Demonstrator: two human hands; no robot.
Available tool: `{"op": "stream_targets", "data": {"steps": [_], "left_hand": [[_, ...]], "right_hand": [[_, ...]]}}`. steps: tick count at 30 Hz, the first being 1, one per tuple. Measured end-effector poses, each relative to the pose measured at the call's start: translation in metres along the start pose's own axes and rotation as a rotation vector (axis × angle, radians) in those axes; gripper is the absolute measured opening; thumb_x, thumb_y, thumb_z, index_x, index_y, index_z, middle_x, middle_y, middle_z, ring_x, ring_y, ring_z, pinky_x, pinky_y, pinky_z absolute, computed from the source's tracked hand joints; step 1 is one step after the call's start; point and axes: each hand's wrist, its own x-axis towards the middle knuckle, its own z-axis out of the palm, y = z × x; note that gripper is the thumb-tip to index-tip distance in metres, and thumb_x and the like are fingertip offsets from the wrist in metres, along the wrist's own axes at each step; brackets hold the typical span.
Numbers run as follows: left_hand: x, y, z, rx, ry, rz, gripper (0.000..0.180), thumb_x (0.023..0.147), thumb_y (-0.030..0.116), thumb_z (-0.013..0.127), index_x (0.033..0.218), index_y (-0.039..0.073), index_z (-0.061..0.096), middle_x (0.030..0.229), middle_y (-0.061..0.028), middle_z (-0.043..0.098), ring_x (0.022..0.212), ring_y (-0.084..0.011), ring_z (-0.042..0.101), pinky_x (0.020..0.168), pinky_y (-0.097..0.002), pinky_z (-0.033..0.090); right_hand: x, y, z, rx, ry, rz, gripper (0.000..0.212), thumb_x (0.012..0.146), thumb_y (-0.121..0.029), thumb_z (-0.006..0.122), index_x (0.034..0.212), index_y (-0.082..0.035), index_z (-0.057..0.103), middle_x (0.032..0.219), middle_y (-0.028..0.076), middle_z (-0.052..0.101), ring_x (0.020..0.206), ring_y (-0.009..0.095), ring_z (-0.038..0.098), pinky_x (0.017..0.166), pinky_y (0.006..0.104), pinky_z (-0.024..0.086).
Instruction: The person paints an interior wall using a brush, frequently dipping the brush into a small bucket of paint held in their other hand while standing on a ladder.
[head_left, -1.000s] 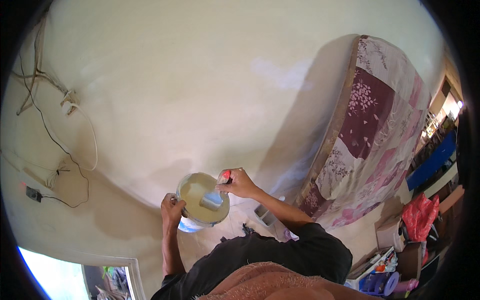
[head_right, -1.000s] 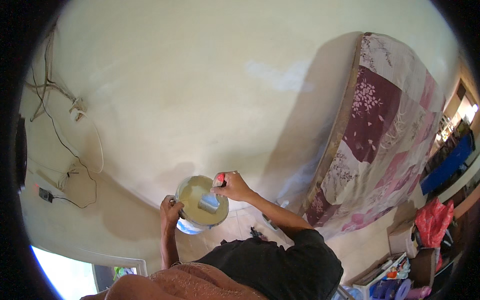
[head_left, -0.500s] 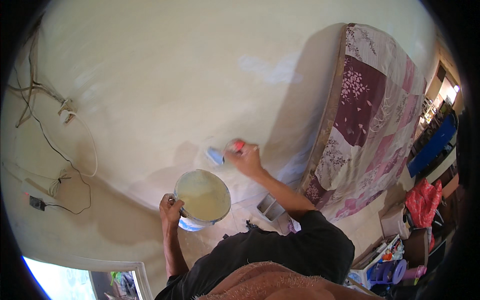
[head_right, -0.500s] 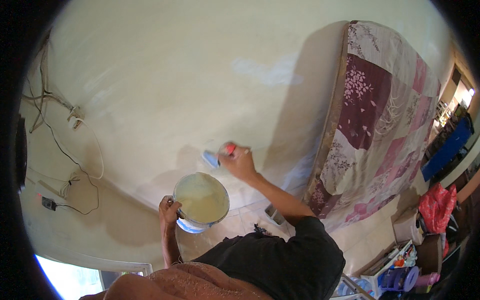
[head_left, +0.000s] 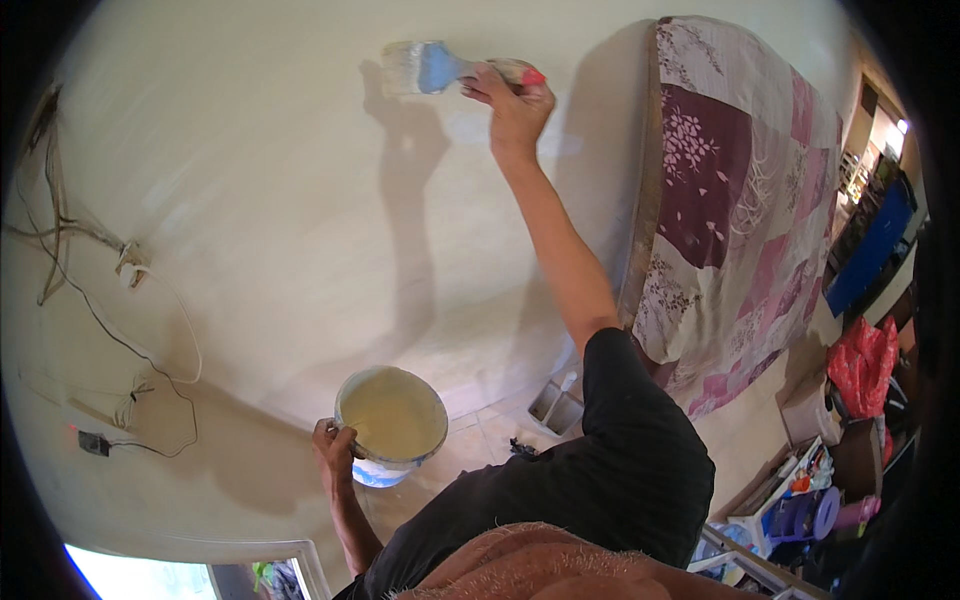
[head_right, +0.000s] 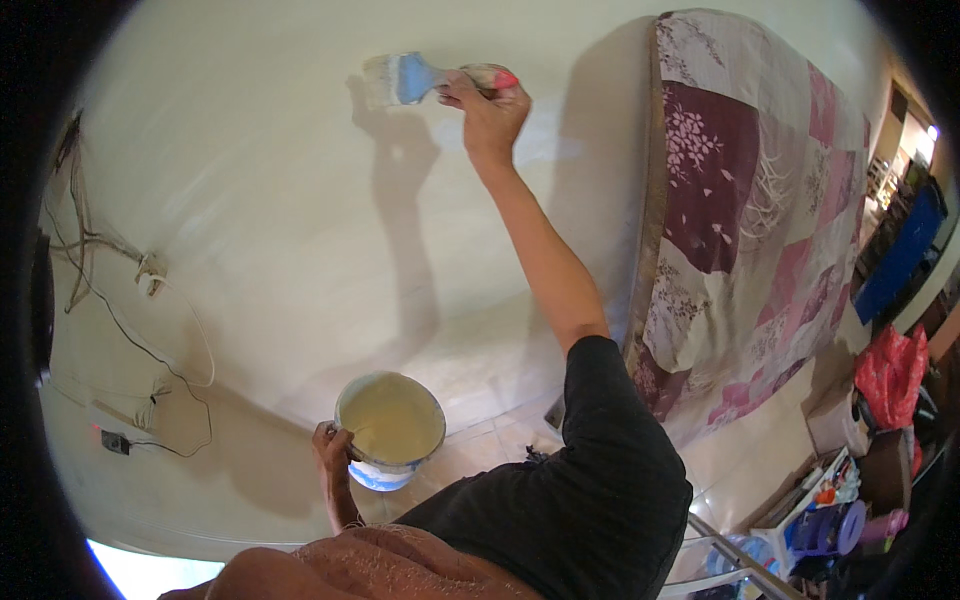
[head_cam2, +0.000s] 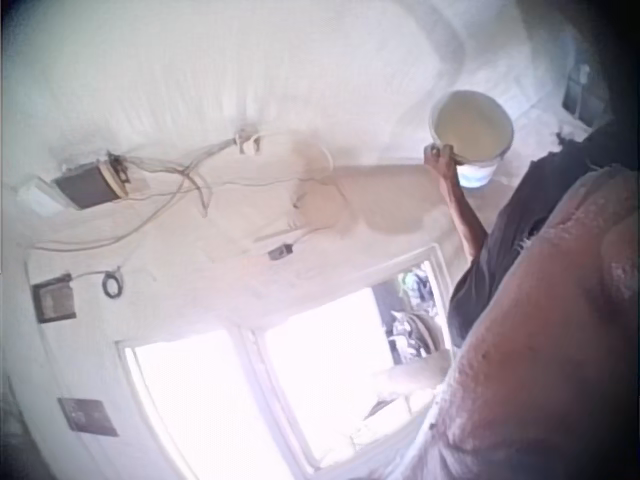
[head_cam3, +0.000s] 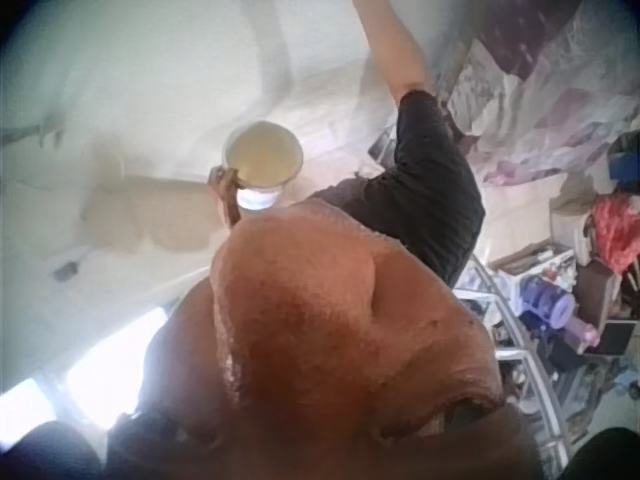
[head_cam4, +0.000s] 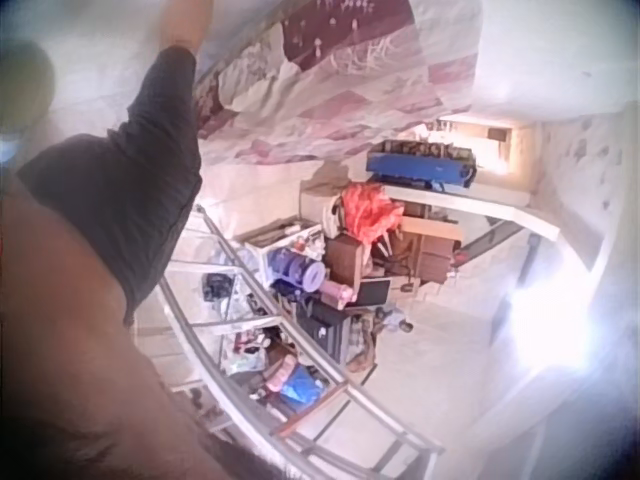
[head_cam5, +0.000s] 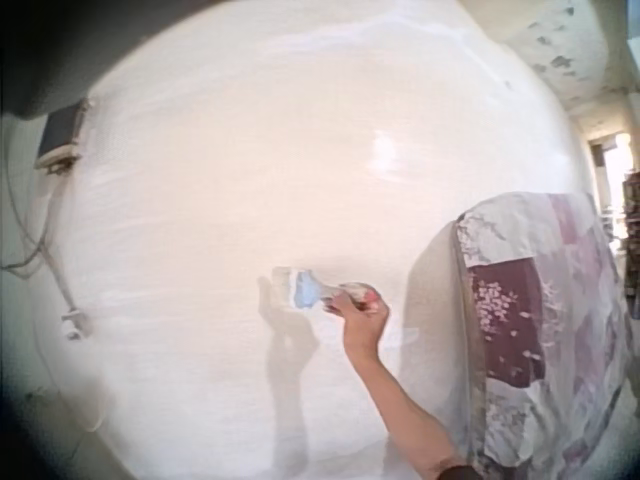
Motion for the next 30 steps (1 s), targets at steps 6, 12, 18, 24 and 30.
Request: {"op": "stream_targets", "data": {"steps": [6,12,18,24,30], "left_hand": [[0.003,0.001,0.003,0.049,0.009,0.000,0.033,0.072,0.015,0.064,0.095,-0.008,0.057,0.063,-0.0088,0.056,0.046,-0.0146,0.051,0.043,-0.0294,0.043],[0.004,-0.011,-0.001,0.060,0.039,-0.032,0.032,0.072,0.014,0.064,0.094,-0.009,0.057,0.063,-0.0096,0.057,0.049,-0.0164,0.056,0.042,-0.0299,0.044],[0.005,-0.025,0.003,0.052,0.017,-0.033,0.031,0.073,0.012,0.063,0.094,-0.010,0.057,0.068,-0.0111,0.059,0.051,-0.0181,0.058,0.044,-0.0308,0.048],[0.003,-0.031,-0.013,0.053,0.025,-0.059,0.031,0.073,0.012,0.063,0.094,-0.010,0.057,0.070,-0.0103,0.059,0.053,-0.0172,0.057,0.046,-0.0306,0.049],[0.009,-0.044,-0.027,0.096,0.043,-0.014,0.031,0.072,0.014,0.063,0.092,-0.009,0.058,0.068,-0.0081,0.057,0.054,-0.0160,0.056,0.047,-0.0313,0.048]], "right_hand": [[0.046,0.013,-0.046,-0.254,0.070,-0.207,0.007,0.085,0.001,0.072,0.089,0.005,0.068,0.083,0.012,0.072,0.072,0.020,0.072,0.066,0.0323,0.061],[0.096,-0.059,-0.146,-0.867,0.353,-0.458,0.015,0.082,-0.012,0.078,0.082,0.000,0.069,0.076,0.008,0.073,0.067,0.017,0.069,0.065,0.0294,0.055],[0.103,-0.054,-0.147,-1.280,0.352,-0.783,0.022,0.083,-0.027,0.075,0.081,-0.006,0.067,0.068,0.009,0.068,0.062,0.025,0.067,0.059,0.0354,0.051],[-0.003,0.020,0.007,-1.134,0.064,-0.852,0.015,0.083,-0.021,0.075,0.080,-0.010,0.065,0.069,0.006,0.065,0.059,0.026,0.063,0.054,0.0339,0.048],[-0.063,0.010,0.112,-0.650,-0.201,-0.674,0.013,0.078,-0.009,0.077,0.082,-0.007,0.065,0.076,0.009,0.069,0.060,0.025,0.064,0.055,0.0309,0.051]]}}
